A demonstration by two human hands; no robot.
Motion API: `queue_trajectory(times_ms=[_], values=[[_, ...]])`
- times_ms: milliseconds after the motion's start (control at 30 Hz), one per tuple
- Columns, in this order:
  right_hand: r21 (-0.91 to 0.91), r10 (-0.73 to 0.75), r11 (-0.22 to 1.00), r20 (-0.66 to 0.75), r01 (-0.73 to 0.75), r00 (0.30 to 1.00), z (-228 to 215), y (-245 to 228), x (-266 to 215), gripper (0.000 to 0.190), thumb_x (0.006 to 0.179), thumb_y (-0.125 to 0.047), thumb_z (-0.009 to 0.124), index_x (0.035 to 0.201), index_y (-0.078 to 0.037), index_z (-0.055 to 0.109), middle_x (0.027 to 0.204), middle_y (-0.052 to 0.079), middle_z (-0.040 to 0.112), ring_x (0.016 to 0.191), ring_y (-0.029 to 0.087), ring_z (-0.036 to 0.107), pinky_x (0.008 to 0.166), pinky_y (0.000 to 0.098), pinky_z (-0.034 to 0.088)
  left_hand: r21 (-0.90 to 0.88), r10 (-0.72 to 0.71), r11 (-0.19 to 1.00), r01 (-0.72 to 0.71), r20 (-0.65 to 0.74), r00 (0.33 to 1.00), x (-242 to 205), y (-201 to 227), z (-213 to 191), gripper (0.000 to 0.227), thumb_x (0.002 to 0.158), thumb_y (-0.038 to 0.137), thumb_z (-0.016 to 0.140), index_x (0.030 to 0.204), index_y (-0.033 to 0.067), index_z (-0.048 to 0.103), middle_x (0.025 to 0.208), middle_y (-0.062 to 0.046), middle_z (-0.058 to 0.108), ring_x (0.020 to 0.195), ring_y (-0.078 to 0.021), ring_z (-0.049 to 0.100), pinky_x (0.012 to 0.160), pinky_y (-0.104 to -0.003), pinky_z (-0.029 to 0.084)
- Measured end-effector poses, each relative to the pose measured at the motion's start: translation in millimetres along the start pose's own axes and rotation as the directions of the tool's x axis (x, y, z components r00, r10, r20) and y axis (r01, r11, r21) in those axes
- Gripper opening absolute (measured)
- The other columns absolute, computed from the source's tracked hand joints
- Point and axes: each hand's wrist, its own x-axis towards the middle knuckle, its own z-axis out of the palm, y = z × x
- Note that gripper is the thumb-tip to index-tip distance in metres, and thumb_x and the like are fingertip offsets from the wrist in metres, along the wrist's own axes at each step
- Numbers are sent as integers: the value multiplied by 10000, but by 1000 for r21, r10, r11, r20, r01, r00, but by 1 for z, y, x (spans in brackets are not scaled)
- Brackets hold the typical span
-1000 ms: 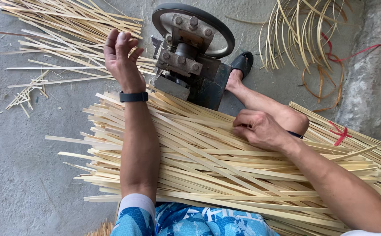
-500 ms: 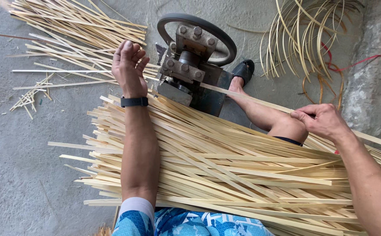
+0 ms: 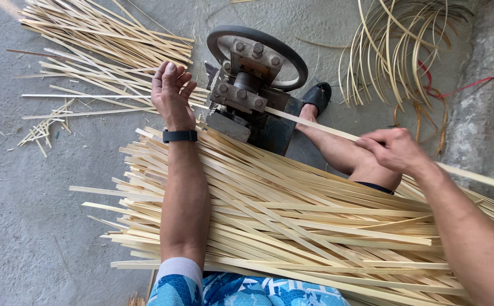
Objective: The person sits on the floor and uses a bench grinder to smooth and sharpen thin bamboo strips. They feed each strip through the rotating wheel one at a time, then place the finished pieces into a growing pile.
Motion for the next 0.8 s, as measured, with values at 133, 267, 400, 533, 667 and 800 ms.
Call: queue_trajectory(times_ms=[133, 267, 400, 533, 667, 800], values=[[98, 96, 989, 108, -107, 989, 28, -18, 28, 235, 983, -288, 667, 1126, -166, 809, 743, 44, 726, 632, 137, 593, 608, 327, 505, -14, 18, 1000, -18, 2, 1000, -1, 1, -5, 361, 950, 209, 724, 1250, 33, 625, 989, -88, 725, 839, -171, 719, 687, -310, 638], [247, 180, 937, 267, -248, 947, 46, -17, 43, 271, 971, -336, 677, 1071, -142, 839, 579, -4, 561, 552, 88, 437, 521, 311, 417, -22, 9, 1000, -9, -11, 1000, 1, 0, -6, 359, 950, 210, 727, 1246, 33, 628, 988, -87, 724, 838, -172, 722, 688, -310, 640], [293, 158, 922, 310, -253, 937, 66, 0, 44, 291, 991, -352, 665, 1044, -127, 841, 552, -25, 527, 543, 71, 420, 516, 293, 390, -25, 10, 1000, -10, 1, 1000, 2, -3, -8, 359, 947, 207, 722, 1249, 34, 637, 984, -87, 728, 840, -175, 723, 684, -308, 635], [328, 202, 895, 308, -303, 930, 72, 0, 49, 301, 999, -351, 659, 1030, -112, 840, 549, -10, 543, 532, 84, 426, 515, 305, 385, -19, 5, 1000, -5, -10, 1000, 1, -1, -6, 364, 940, 207, 728, 1246, 33, 635, 976, -91, 728, 840, -183, 729, 686, -314, 641], [393, 77, 900, 284, -189, 956, 62, -33, 28, 280, 936, -327, 706, 1028, -94, 829, 705, -17, 681, 663, 65, 565, 611, 286, 483, -25, -12, 1000, 11, -14, 1000, 1, 0, -5, 381, 930, 224, 731, 1242, 32, 627, 965, -93, 726, 826, -184, 725, 675, -313, 638], [260, -144, 965, 440, 27, 886, 49, -90, -12, 270, 805, -294, 805, 973, -82, 818, 889, 29, 820, 846, 113, 733, 796, 292, 574, 1, 2, 1000, -2, -5, 1000, 2, -2, -7, 391, 932, 231, 739, 1241, 19, 626, 968, -99, 724, 834, -187, 728, 681, -315, 638]])
